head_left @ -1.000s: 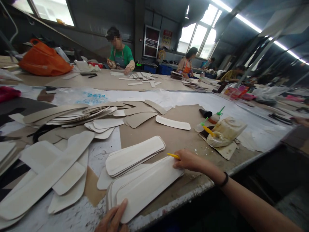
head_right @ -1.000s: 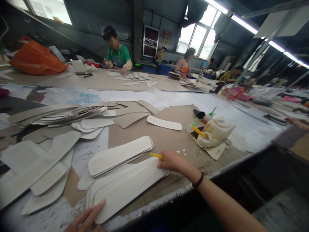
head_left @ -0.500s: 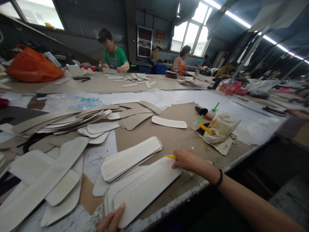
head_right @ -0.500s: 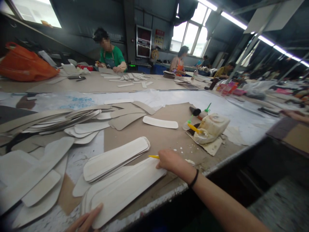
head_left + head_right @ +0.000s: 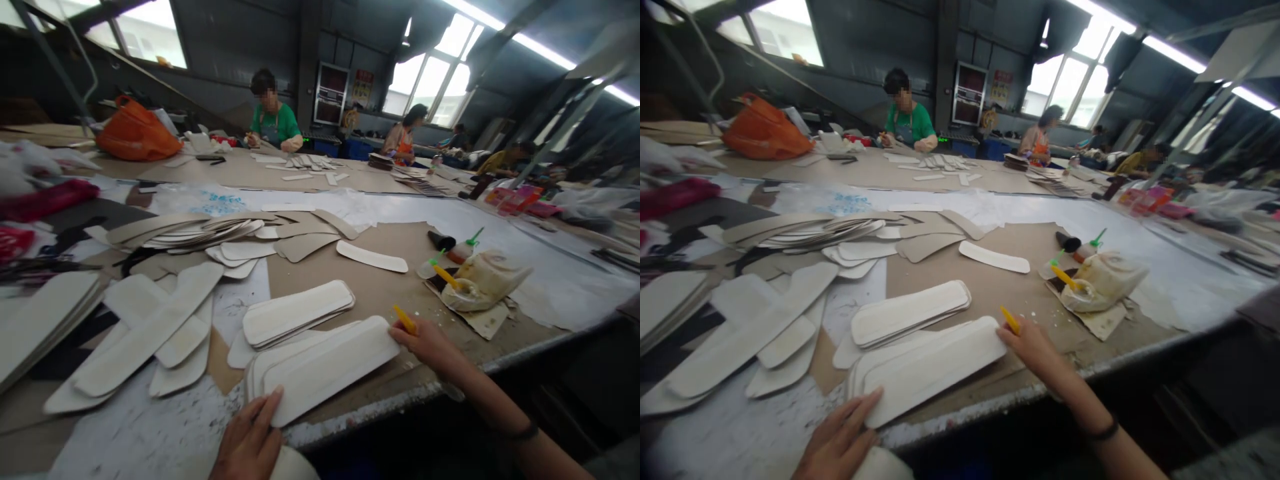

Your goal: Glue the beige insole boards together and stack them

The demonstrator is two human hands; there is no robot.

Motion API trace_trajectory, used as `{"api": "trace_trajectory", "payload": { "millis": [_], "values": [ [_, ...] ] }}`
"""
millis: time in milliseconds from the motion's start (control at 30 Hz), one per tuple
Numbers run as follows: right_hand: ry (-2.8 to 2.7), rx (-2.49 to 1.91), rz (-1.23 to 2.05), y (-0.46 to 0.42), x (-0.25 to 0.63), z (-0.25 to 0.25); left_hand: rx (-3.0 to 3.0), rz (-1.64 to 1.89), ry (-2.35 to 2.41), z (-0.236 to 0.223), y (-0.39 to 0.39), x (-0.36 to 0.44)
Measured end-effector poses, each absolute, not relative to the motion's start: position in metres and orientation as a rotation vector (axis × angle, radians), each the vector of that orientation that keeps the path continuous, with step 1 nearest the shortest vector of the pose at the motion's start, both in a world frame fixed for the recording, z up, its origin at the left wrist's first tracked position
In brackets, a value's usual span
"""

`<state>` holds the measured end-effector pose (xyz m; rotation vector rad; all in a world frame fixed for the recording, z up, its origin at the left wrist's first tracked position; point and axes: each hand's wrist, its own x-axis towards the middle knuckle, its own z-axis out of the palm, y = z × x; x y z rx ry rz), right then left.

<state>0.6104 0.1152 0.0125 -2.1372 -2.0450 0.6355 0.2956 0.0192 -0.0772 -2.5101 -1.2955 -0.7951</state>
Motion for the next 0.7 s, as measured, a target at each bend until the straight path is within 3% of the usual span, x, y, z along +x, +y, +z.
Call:
{"api": "trace_trajectory", "payload": {
  "millis": [200, 300, 367, 467, 533, 700],
  "values": [
    [-1.889, -2.094, 0.696, 0.125, 0.617, 0.006, -2.611, -1.189, -1.634, -0.067, 0.015, 0.302],
    [-1.753, -2.050, 0.968, 0.122, 0.613, 0.014, -2.647, -1.649, -1.943, -0.055, 0.017, 0.300],
    [-1.602, -1.991, 1.182, 0.117, 0.610, 0.021, -2.308, -2.247, -2.433, -0.045, 0.018, 0.298],
    [-1.409, -1.850, 1.341, 0.110, 0.610, 0.027, -0.944, -3.023, -2.929, -0.033, 0.018, 0.297],
    [-1.354, -1.774, 1.354, 0.107, 0.612, 0.028, -0.543, -3.244, -2.882, -0.029, 0.019, 0.297],
    [-1.316, -1.725, 1.324, 0.100, 0.612, 0.027, -0.622, -3.424, -2.769, -0.025, 0.020, 0.300]
  ]
}}
